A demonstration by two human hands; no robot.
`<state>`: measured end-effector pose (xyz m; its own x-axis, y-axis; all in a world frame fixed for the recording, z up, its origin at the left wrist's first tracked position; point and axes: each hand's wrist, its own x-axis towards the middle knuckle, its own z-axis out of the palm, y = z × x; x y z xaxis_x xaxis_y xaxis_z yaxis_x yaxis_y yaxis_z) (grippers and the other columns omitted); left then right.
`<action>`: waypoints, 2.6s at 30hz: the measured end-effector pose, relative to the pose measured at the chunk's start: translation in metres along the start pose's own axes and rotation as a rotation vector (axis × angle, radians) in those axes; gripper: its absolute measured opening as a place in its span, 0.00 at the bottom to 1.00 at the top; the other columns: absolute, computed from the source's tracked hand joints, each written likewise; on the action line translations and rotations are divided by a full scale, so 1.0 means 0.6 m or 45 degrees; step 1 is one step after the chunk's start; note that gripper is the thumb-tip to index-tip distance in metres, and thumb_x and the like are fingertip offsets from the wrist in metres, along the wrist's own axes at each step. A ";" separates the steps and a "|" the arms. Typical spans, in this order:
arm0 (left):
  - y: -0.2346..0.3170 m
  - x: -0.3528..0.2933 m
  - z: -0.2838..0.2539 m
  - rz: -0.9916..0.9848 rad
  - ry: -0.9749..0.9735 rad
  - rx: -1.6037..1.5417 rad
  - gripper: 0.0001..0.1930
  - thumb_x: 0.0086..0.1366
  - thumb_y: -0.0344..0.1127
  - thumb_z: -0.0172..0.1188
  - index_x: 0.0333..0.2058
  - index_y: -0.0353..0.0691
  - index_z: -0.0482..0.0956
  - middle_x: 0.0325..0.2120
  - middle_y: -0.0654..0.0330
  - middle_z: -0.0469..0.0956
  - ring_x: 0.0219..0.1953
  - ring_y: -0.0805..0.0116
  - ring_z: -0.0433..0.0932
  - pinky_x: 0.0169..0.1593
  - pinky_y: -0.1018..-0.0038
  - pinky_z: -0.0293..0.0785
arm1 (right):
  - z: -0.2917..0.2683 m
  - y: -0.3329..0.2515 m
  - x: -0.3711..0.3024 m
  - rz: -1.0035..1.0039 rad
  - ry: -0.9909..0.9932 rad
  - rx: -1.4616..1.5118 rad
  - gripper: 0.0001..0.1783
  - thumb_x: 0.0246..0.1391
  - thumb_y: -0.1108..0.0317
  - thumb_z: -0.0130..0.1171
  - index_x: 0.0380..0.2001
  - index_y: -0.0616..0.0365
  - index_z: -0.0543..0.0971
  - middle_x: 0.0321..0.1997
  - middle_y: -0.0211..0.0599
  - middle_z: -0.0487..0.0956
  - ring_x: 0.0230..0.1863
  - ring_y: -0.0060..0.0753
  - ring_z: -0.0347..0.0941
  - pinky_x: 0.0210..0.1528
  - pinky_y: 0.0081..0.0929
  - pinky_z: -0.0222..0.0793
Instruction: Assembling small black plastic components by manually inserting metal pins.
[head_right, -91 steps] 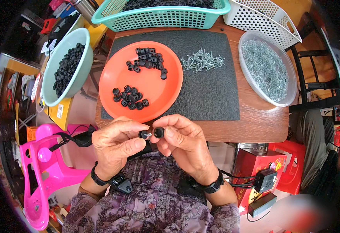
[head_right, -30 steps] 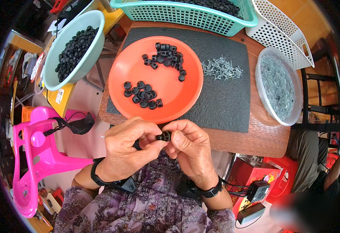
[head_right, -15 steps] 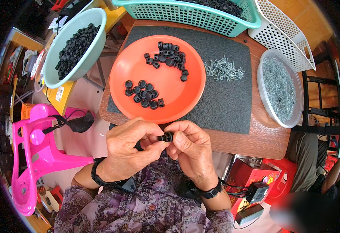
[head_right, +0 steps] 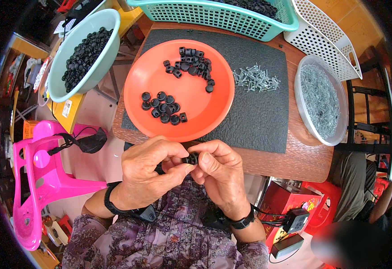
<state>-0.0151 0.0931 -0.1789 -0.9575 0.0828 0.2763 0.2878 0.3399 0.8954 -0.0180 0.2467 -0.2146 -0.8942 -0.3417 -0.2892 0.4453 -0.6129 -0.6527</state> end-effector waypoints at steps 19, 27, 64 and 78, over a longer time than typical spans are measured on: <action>0.006 -0.007 -0.005 0.035 -0.006 0.065 0.09 0.45 0.20 0.64 0.28 0.33 0.76 0.20 0.61 0.74 0.19 0.78 0.74 0.21 0.82 0.69 | 0.007 -0.004 -0.018 -0.025 0.020 -0.046 0.13 0.56 0.67 0.55 0.41 0.65 0.75 0.26 0.31 0.76 0.24 0.16 0.70 0.23 0.13 0.63; 0.010 -0.003 -0.001 0.048 0.007 0.087 0.08 0.45 0.19 0.63 0.27 0.34 0.76 0.19 0.61 0.74 0.19 0.78 0.74 0.21 0.83 0.68 | 0.012 -0.009 -0.020 -0.041 0.068 -0.040 0.13 0.56 0.67 0.54 0.41 0.66 0.75 0.28 0.32 0.76 0.24 0.17 0.68 0.25 0.14 0.63; 0.011 0.000 -0.001 0.054 -0.029 0.144 0.08 0.45 0.20 0.63 0.26 0.33 0.76 0.18 0.62 0.74 0.17 0.80 0.73 0.19 0.84 0.67 | 0.002 -0.007 -0.012 -0.028 0.033 -0.031 0.12 0.55 0.71 0.54 0.42 0.66 0.74 0.28 0.34 0.77 0.25 0.19 0.69 0.27 0.15 0.66; 0.007 -0.003 0.003 0.027 -0.034 0.113 0.08 0.46 0.21 0.63 0.28 0.33 0.76 0.21 0.61 0.76 0.19 0.79 0.74 0.20 0.83 0.68 | -0.002 -0.003 -0.012 -0.030 0.024 -0.030 0.12 0.56 0.71 0.53 0.42 0.66 0.74 0.27 0.34 0.76 0.24 0.19 0.69 0.27 0.15 0.65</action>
<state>-0.0123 0.0963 -0.1760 -0.9518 0.1150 0.2843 0.3060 0.4191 0.8548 -0.0124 0.2510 -0.2119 -0.9054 -0.3133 -0.2865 0.4228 -0.6034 -0.6761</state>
